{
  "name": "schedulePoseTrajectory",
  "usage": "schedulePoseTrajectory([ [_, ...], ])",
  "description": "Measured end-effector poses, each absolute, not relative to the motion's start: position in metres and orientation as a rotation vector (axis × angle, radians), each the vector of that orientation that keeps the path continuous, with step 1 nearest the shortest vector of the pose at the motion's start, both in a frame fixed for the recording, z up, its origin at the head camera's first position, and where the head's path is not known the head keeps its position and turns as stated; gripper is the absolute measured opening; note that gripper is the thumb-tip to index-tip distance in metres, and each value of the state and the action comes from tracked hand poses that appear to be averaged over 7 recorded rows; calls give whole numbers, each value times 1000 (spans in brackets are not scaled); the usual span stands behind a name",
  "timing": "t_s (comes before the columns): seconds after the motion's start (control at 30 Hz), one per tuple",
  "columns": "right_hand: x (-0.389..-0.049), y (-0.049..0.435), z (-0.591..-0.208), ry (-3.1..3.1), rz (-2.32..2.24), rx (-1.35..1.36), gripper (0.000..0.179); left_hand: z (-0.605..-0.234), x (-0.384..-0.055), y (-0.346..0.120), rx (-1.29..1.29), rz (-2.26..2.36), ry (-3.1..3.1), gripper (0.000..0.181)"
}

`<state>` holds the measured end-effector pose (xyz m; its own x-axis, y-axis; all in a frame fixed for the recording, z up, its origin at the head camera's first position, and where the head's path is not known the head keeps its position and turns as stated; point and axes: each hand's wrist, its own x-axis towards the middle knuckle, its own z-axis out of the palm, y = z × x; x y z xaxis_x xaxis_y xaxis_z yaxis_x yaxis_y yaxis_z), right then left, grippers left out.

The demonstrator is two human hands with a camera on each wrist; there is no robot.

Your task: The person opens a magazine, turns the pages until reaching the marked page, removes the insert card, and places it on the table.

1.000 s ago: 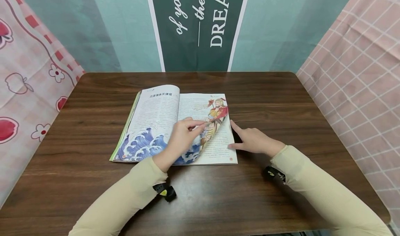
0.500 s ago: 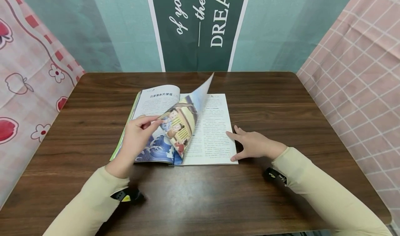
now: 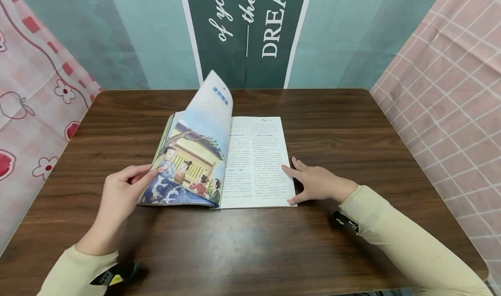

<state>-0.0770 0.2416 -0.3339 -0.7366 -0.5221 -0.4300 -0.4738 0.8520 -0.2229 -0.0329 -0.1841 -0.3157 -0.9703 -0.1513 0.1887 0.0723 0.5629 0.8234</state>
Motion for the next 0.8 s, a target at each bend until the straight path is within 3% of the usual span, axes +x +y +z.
schedulePoseTrajectory([
  [0.2, -77, 241, -333, 2542, -132, -720, 101, -320, -24, -204, 55, -1197, -2775, 25],
  [0.5, -79, 237, -332, 2531, -81, -690, 100, -327, -18, -223, -11, -986, -2947, 19],
  [0.8, -80, 234, -331, 2603, -49, -720, 89, -329, -22, -233, -46, -793, -3258, 26],
])
